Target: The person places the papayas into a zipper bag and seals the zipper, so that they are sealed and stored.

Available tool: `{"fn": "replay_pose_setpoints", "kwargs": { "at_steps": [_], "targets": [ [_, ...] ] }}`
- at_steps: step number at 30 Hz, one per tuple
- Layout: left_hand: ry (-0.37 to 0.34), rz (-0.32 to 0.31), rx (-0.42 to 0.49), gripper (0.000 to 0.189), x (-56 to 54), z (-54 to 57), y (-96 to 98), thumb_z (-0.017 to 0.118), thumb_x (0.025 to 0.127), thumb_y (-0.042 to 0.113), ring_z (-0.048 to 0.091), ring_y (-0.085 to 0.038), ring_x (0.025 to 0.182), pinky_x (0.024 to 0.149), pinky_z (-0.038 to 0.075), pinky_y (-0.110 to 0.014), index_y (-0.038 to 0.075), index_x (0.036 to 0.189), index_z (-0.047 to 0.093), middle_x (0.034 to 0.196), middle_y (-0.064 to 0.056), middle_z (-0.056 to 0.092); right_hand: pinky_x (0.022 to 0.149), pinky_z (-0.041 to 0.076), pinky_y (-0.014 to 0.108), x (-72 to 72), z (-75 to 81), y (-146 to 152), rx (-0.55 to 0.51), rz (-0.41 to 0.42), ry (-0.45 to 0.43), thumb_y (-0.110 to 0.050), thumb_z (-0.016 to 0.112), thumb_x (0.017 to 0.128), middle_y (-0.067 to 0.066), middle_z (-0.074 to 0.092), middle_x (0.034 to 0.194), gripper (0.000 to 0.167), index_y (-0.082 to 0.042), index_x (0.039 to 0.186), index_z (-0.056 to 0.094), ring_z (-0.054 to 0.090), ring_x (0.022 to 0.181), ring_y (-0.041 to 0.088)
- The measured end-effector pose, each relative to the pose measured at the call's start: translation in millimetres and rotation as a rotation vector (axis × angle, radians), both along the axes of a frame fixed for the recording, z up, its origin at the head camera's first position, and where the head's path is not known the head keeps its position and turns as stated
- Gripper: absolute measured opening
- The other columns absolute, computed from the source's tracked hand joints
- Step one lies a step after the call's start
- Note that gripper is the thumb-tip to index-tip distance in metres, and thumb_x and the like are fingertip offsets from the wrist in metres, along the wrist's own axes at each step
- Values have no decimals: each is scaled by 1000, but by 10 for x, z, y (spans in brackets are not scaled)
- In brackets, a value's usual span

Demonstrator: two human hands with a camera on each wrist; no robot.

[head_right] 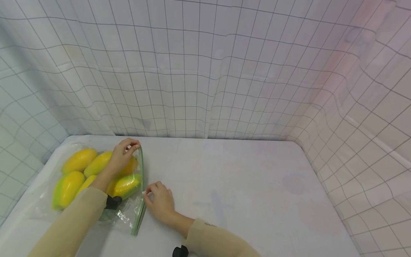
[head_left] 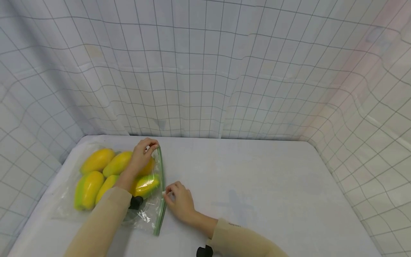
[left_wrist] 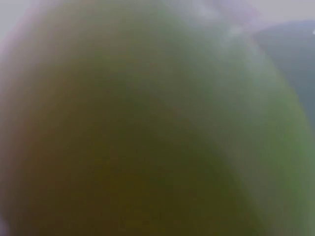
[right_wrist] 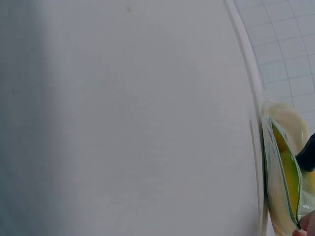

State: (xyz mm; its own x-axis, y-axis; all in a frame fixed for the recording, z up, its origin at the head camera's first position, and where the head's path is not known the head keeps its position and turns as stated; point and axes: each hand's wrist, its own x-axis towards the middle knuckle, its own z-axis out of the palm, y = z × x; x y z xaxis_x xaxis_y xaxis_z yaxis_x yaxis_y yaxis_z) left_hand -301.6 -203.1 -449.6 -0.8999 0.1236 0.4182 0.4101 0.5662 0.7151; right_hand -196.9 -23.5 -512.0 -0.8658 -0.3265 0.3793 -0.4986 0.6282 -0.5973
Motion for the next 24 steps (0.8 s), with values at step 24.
{"fn": "replay_pose_setpoints", "kwargs": {
  "at_steps": [24],
  "targets": [
    [28, 60, 26, 19, -64, -6, 16, 49, 94, 11, 43, -23, 86, 73, 37, -37, -4, 96, 60, 96, -17, 57, 75, 35, 22, 500, -94, 38, 109, -28, 114, -23, 66, 77, -10, 50, 90, 11, -22, 76, 55, 48, 82, 4]
  ]
}}
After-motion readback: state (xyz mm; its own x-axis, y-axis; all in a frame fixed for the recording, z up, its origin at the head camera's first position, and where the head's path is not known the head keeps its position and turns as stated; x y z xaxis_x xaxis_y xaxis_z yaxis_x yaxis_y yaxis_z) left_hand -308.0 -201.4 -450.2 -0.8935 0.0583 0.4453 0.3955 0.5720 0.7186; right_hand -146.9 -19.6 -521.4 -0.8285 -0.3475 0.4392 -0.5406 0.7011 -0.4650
